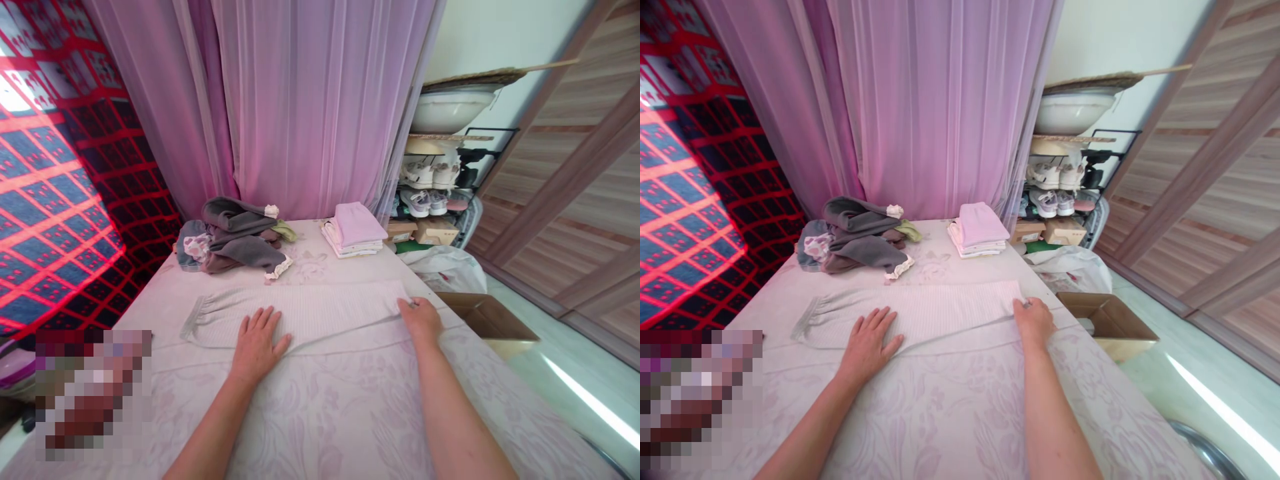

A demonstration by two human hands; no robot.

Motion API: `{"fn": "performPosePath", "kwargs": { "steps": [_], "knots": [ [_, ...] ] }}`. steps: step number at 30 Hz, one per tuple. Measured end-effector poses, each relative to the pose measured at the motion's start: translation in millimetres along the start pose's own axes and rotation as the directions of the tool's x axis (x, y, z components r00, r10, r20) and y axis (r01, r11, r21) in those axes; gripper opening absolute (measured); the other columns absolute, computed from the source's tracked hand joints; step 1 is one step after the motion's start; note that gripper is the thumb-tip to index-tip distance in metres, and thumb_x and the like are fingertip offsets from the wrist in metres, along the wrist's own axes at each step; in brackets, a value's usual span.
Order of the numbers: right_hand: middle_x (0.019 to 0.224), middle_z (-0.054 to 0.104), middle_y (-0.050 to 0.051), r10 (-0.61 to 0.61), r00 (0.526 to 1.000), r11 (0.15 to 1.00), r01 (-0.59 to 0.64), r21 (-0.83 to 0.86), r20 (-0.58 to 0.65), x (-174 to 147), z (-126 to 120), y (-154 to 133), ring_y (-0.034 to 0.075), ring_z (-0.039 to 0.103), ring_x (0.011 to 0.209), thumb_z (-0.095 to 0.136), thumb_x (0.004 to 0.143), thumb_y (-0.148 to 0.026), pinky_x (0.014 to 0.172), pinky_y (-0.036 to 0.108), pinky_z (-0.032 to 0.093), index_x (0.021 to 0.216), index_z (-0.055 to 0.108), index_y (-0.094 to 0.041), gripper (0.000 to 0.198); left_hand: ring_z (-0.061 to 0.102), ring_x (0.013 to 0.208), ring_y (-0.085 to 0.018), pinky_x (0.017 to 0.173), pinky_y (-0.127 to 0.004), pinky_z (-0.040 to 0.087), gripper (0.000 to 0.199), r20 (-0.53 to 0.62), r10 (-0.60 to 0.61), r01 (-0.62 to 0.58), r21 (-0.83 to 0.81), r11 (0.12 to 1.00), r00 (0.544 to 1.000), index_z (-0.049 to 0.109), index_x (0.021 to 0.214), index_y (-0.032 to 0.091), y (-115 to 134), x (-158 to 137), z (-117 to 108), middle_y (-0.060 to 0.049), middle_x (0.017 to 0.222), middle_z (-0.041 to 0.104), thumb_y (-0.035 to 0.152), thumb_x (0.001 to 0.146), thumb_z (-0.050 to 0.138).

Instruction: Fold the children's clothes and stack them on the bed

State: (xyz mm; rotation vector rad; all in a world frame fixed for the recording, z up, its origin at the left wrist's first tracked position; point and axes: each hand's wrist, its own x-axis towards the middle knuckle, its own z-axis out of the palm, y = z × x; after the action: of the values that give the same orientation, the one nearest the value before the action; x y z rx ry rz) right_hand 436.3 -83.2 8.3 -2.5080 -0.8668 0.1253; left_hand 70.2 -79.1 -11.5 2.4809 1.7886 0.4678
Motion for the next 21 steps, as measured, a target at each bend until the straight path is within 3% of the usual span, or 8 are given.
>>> {"fn": "performPosePath", "kwargs": {
  "steps": [8,15,18,21],
  "knots": [
    [0.084,0.067,0.005,-0.226,0.965,0.946,0.250,0.207,-0.136,-47,-2,-62,0.020,0.058,0.074,0.055,0.080,-0.036,0.063,0.028,0.035,0.097,0.064,-0.019,0.025,0.039,0.135,-0.032,0.111,-0.056,0.025,0.051,-0.036,-0.005,0.002,-0.084,0.996,0.999,0.057,0.129,0.022,0,-1,1,-0.010,0.143,0.050,0.048,0.086,0.051],
    [0.090,0.065,0.004,-0.519,0.846,0.822,0.534,0.197,-0.124,-114,34,-122,0.017,0.057,0.082,0.054,0.082,-0.025,0.069,0.026,0.035,0.093,0.061,-0.019,0.014,0.055,0.122,-0.024,0.109,-0.050,0.035,0.039,-0.227,-0.102,0.002,-0.405,0.915,0.969,0.060,0.121,0.019,-21,1,18,-0.009,0.127,0.064,0.025,0.090,0.037],
    [0.090,0.064,0.004,-0.602,0.796,0.785,0.604,0.135,-0.063,-138,50,-134,0.018,0.056,0.085,0.054,0.084,-0.022,0.070,0.026,0.034,0.092,0.061,-0.021,0.010,0.061,0.113,-0.020,0.102,-0.042,0.045,0.039,-0.297,-0.217,0.022,-0.545,0.838,0.930,0.060,0.120,0.020,-28,3,21,-0.008,0.120,0.067,0.023,0.091,0.035],
    [0.091,0.064,0.005,-0.677,0.735,0.732,0.677,0.076,-0.019,-153,63,-137,0.019,0.056,0.086,0.055,0.085,-0.021,0.071,0.028,0.035,0.092,0.063,-0.021,0.010,0.061,0.111,-0.020,0.098,-0.040,0.048,0.038,-0.290,-0.265,0.043,-0.596,0.802,0.920,0.060,0.119,0.020,-29,3,19,-0.007,0.119,0.067,0.022,0.090,0.036]
  ]
}}
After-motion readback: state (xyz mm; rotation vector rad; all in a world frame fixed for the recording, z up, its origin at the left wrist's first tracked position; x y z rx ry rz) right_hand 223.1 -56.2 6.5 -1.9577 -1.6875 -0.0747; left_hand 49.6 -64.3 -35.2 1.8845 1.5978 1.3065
